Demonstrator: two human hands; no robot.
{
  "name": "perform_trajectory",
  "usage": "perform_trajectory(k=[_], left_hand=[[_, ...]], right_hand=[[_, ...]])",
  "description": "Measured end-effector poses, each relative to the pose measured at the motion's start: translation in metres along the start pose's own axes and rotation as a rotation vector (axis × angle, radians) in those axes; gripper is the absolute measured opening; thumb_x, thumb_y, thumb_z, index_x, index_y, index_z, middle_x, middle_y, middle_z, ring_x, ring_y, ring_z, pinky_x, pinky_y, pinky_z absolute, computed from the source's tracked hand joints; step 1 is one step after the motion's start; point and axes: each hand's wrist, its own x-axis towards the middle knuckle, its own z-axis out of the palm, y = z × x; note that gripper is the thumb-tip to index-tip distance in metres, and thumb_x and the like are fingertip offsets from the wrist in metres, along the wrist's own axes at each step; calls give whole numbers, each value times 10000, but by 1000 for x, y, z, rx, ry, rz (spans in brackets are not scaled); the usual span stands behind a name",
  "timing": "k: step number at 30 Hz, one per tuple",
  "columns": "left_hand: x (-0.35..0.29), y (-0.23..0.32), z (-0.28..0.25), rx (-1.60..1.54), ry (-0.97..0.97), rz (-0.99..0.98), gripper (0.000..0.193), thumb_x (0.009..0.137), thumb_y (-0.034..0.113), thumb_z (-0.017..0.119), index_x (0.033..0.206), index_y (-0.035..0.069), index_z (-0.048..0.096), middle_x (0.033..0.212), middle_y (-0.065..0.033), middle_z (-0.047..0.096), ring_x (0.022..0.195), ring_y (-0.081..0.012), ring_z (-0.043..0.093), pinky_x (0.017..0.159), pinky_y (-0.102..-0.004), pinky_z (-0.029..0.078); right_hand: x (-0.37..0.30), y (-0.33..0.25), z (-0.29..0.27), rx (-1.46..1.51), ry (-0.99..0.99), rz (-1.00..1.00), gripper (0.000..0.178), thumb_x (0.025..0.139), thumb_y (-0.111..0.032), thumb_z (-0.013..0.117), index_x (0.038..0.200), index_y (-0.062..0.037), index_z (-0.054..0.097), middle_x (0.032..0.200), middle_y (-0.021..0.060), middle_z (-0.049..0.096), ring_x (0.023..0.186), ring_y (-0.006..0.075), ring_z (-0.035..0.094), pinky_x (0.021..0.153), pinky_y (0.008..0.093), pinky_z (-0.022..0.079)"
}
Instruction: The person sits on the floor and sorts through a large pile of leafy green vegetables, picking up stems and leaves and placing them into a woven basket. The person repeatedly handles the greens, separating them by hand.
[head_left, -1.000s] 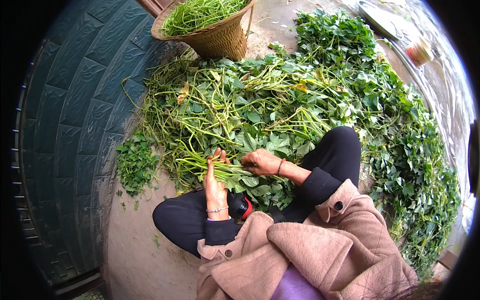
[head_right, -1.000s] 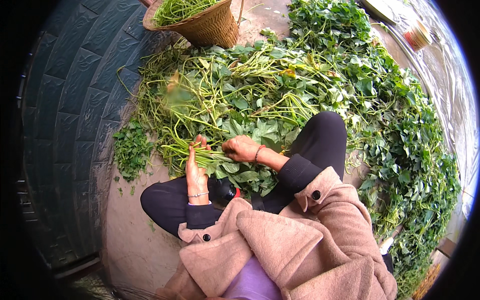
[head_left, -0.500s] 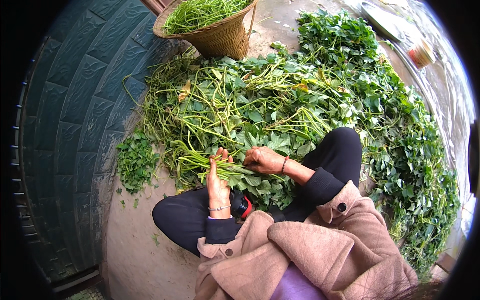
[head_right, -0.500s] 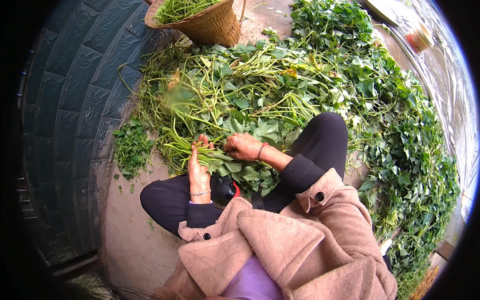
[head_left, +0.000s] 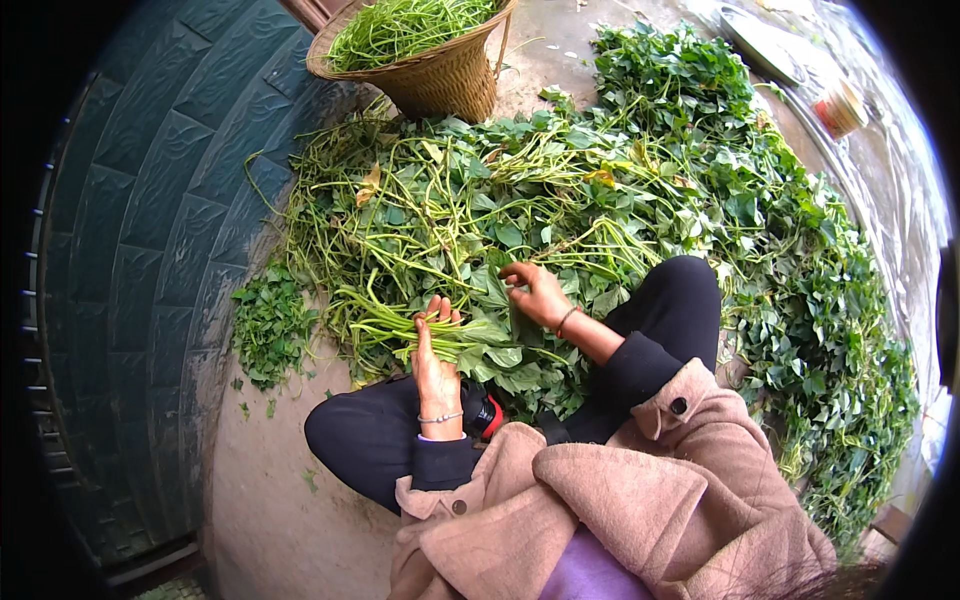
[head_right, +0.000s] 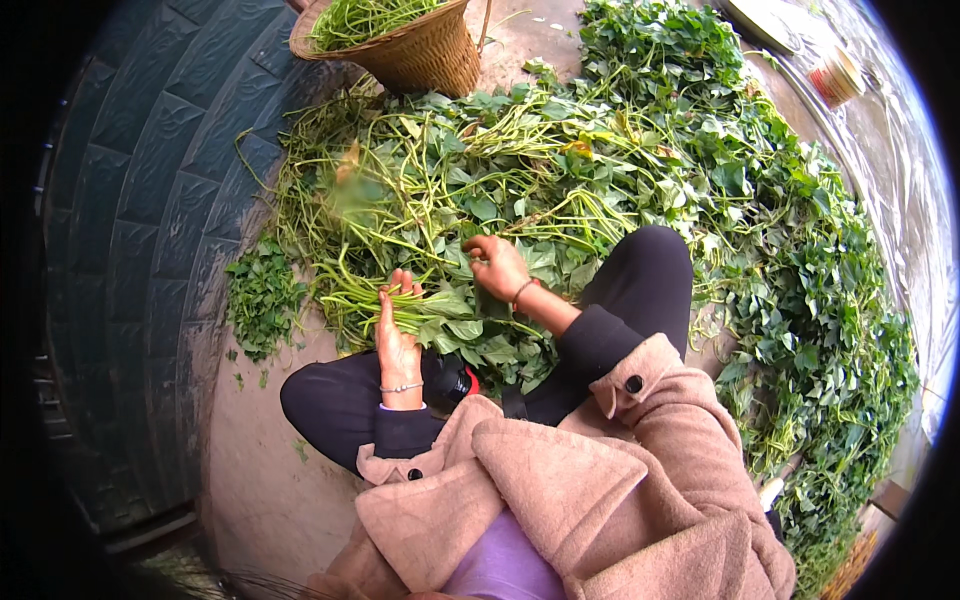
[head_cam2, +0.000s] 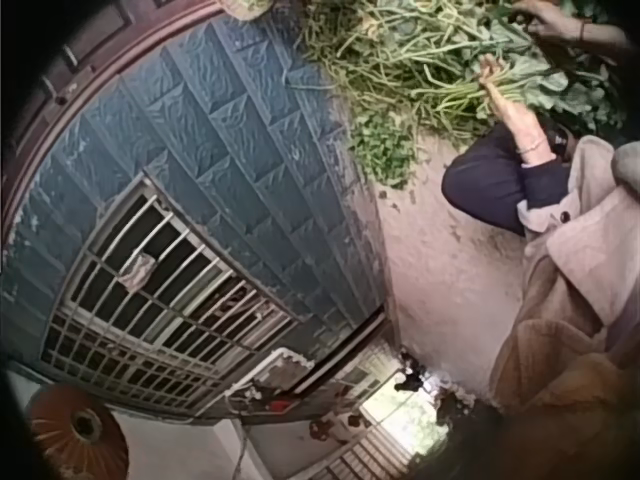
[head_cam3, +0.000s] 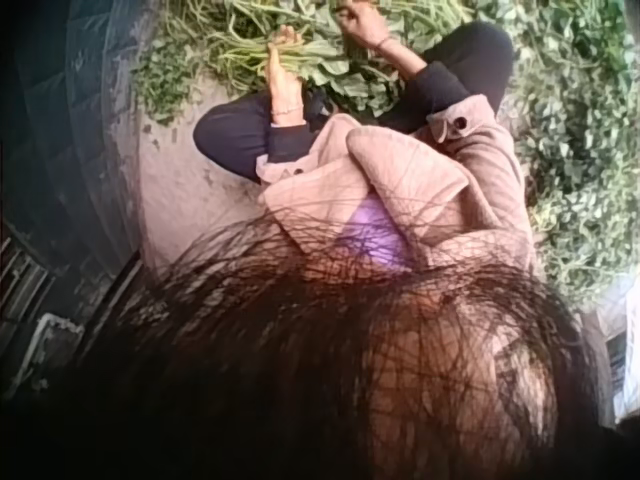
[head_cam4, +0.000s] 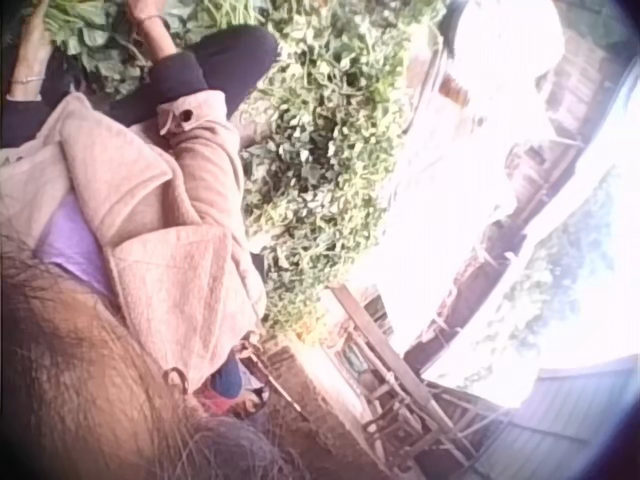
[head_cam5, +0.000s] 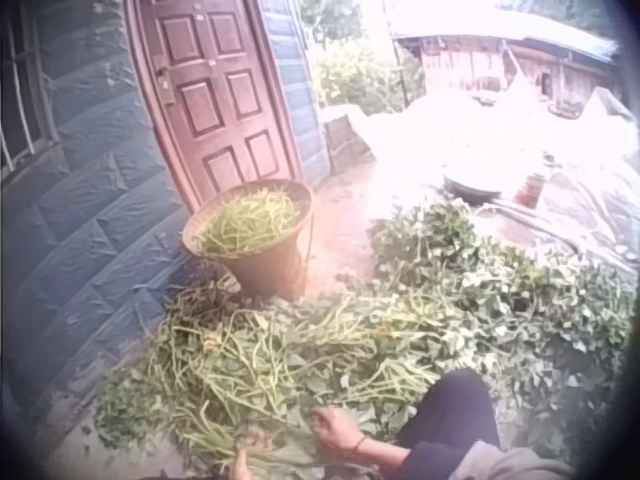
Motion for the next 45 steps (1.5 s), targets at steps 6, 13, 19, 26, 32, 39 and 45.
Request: perform_trajectory(k=[6, 13, 19, 26, 32, 39, 45], left_hand=[[-7, -2, 22, 84, -1, 37, 254, 980, 253, 487, 1148, 63, 502, 1411, -137, 430, 1328, -270, 386, 1098, -416, 356], [-10, -9, 26, 61, -16, 37, 168, 952, 119, 542, 1113, 76, 520, 1391, -165, 446, 1326, -312, 386, 1092, -441, 342], [-12, -7, 29, 192, -24, 85, 142, 946, 103, 555, 1081, 89, 512, 1317, -140, 516, 1245, -284, 485, 1052, -437, 389], [-9, -5, 19, 105, -7, 68, 140, 945, 120, 560, 1073, 113, 503, 1315, -131, 516, 1269, -279, 455, 1059, -430, 375], [-13, -8, 27, 61, -27, -4, 133, 944, 96, 546, 1069, 100, 503, 1362, -138, 480, 1311, -276, 414, 1073, -428, 364], [-15, -1, 30, 5, -97, -54, 168, 931, 14, 487, 1086, 79, 489, 1393, -144, 457, 1367, -285, 337, 1090, -423, 346], [-13, -6, 28, -9, -74, -43, 196, 920, 8, 496, 1103, 77, 487, 1403, -141, 448, 1374, -285, 325, 1111, -417, 313]], right_hand=[[-23, -56, -1, -200, -160, -521, 150, 746, -102, 688, 895, -99, 674, 895, 46, 591, 891, 254, 533, 771, 378, 405], [-25, -38, 12, 8, -223, -323, 172, 738, -138, 714, 886, -64, 672, 862, 79, 610, 856, 277, 577, 758, 374, 457], [-21, -38, 10, 223, -191, -187, 144, 713, -75, 699, 836, -33, 638, 772, 81, 613, 760, 244, 603, 704, 356, 482], [-18, -37, 8, 47, -218, -416, 146, 741, -124, 708, 865, -78, 648, 827, 81, 606, 850, 292, 567, 768, 385, 455], [-22, -38, 9, 26, -214, -361, 166, 721, -103, 689, 876, -68, 643, 857, 104, 577, 857, 312, 550, 755, 399, 452], [-14, -36, 1, -79, -262, -480, 177, 742, -110, 681, 898, -53, 619, 878, 106, 568, 868, 315, 543, 768, 400, 441], [-21, -39, 4, -142, -277, -463, 215, 746, -194, 699, 931, -108, 632, 886, 66, 567, 913, 282, 546, 755, 408, 415]])
